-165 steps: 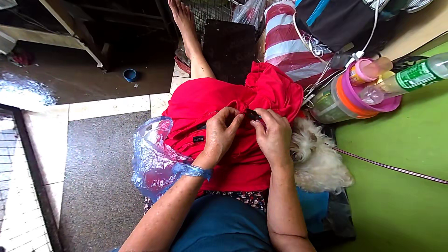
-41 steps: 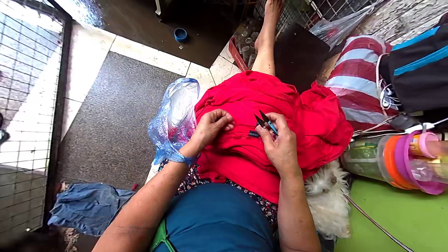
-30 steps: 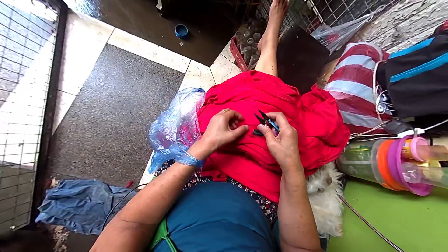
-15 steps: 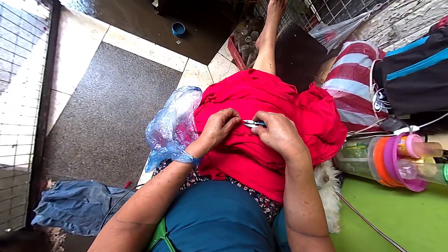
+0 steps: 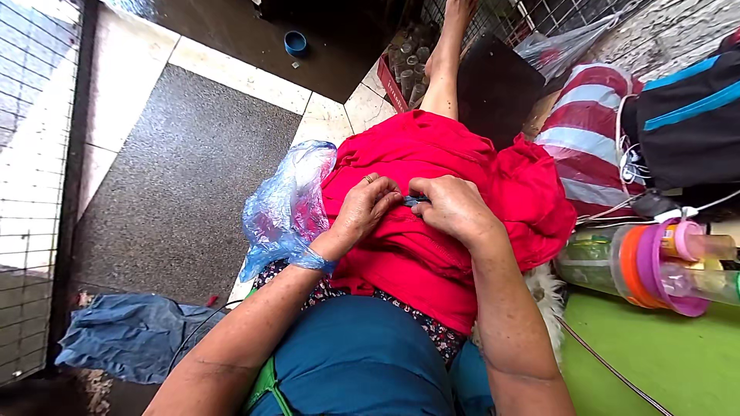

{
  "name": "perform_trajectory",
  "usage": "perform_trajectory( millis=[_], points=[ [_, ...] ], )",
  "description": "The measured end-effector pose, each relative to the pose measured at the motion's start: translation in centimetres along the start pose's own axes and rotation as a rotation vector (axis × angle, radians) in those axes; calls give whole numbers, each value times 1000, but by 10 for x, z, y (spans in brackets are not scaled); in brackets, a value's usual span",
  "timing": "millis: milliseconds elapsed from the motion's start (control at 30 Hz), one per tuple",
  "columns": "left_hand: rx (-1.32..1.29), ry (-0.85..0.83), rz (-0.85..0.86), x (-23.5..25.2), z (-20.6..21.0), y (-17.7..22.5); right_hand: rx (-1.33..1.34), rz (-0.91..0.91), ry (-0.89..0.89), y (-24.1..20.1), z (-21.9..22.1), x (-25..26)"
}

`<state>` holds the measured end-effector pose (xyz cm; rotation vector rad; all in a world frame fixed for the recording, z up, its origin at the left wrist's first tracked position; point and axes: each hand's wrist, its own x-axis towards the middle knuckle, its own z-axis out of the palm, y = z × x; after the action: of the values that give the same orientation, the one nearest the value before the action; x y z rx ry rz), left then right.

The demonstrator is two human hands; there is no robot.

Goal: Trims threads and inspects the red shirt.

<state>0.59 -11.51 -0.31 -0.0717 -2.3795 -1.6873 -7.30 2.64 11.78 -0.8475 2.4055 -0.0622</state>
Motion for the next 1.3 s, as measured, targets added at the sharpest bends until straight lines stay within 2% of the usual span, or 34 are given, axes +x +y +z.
perform_trajectory(
  millis=[200,600,800,867,933,1033,1100,1300],
  points=[
    [-3,-9,-6,-1,-1,0,-27,-70,80,5,11,-3],
    [0,-6,11,0,-2,0,-4,-147,130,14,18,-2],
    [-40,9,-38,0,-3,0,-59,-188,197,16,23,-2],
    [-72,-19,-136,0,-7,3,-4,-140,191,17,17,-6],
    [-66,-79,-203,1,-16,8,131,-91,261,25,12,-9],
    [27,-193,-181,3,-28,21,409,-113,392,36,18,-14],
    [103,-194,-105,3,-26,22,520,-158,410,29,26,-23],
    [191,-97,-73,-5,-9,25,429,-121,450,18,38,-27]
  ],
)
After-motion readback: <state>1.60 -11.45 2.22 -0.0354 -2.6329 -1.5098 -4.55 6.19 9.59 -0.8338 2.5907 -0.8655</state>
